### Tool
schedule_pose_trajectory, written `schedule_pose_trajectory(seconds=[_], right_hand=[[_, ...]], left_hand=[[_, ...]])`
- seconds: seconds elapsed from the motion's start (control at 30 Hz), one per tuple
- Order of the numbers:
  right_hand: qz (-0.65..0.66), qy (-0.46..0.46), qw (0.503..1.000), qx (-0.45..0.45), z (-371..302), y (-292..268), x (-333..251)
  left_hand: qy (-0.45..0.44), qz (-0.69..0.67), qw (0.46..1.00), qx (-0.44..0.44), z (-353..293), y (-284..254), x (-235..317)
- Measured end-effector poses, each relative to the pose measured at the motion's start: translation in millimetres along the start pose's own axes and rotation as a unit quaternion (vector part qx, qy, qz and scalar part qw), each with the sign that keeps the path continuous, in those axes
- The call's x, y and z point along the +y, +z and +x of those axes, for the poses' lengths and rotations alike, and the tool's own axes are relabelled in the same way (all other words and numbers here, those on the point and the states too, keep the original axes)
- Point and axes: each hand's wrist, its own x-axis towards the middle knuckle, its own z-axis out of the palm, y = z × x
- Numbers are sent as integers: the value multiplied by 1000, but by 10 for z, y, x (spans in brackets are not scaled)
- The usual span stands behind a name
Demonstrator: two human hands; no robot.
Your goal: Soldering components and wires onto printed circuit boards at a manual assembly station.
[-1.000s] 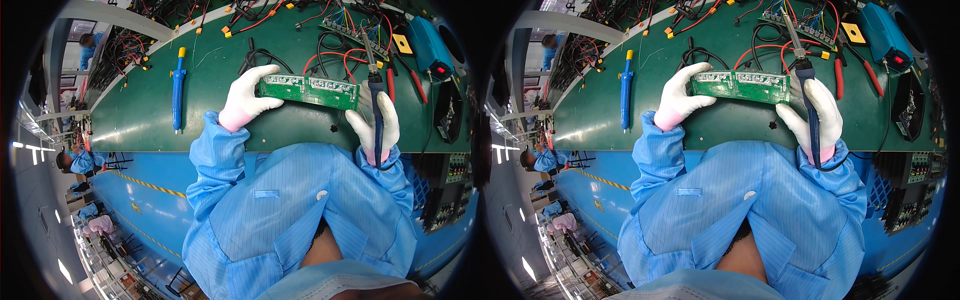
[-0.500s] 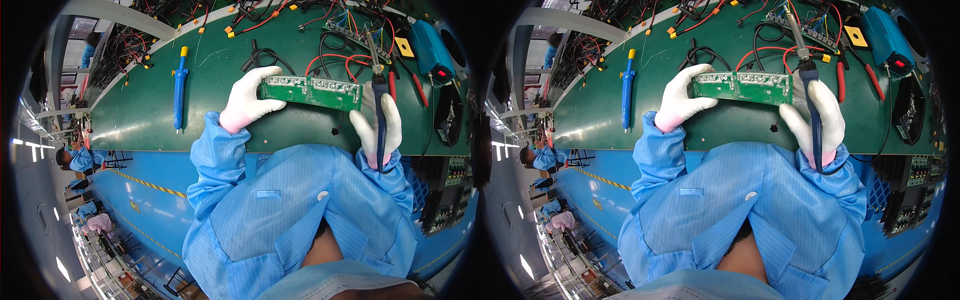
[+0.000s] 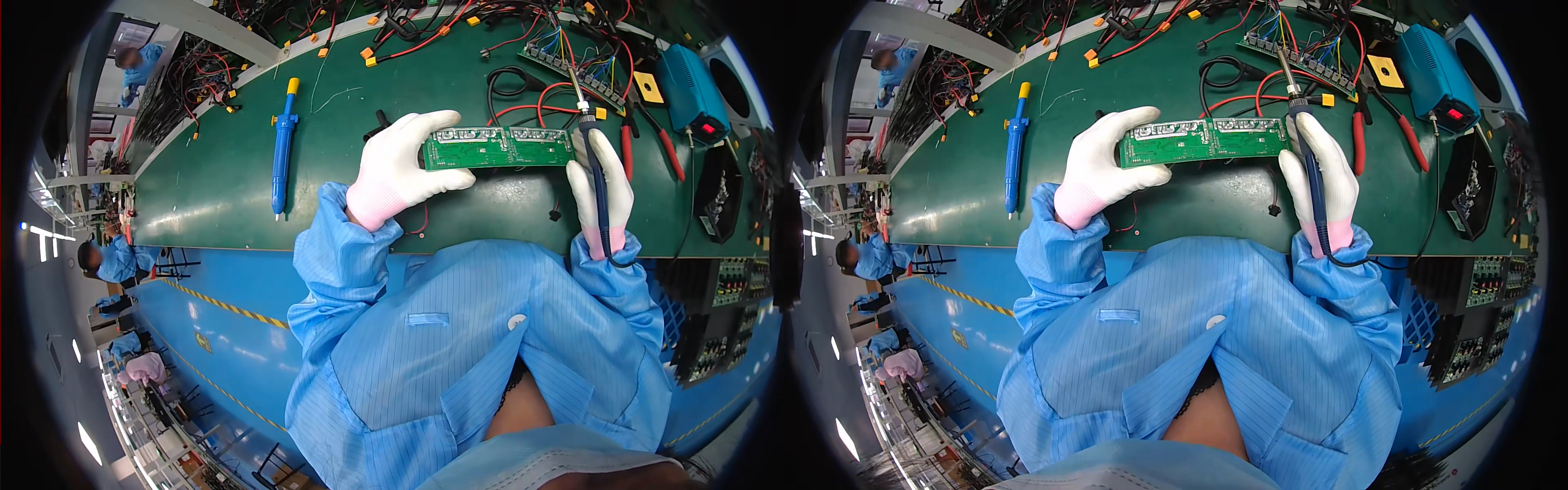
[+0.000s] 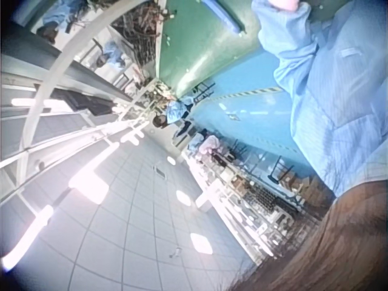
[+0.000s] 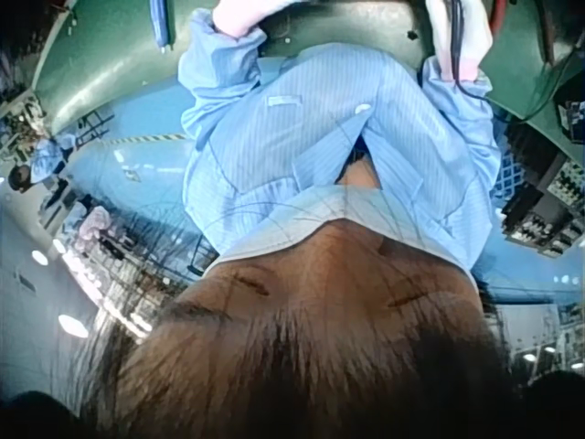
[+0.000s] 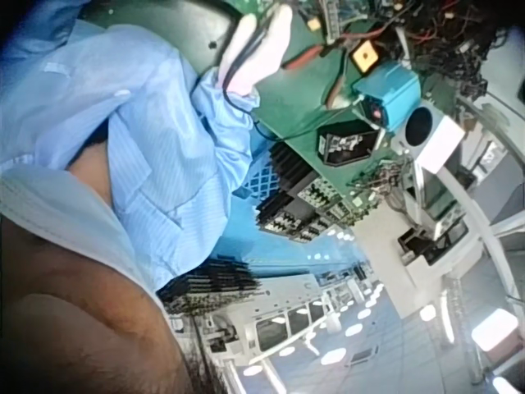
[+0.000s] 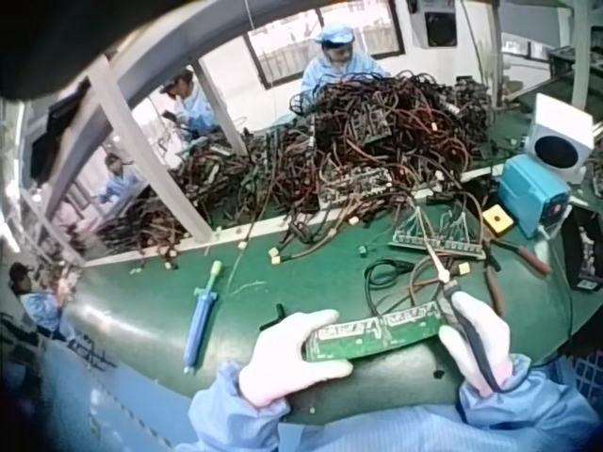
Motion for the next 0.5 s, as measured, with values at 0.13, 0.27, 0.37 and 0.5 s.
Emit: schedule_pose_trajectory(seconds=[0.13, 0.27, 0.37, 0.5], right_hand=[[-12, -2, 1000, -3, 0, -2, 4], [-15, 0, 1000, -3, -3, -1, 8], [-4, 6, 1000, -1, -5, -8, 10], [-2, 10, 1000, 5, -1, 9, 10]], left_hand=[[2, 14, 1000, 0, -3, -3, -4], [5, 18, 1000, 0, -9, -3, -14], [6, 16, 1000, -1, -5, 4, -13], [-18, -1, 1000, -11, 9, -4, -13]])
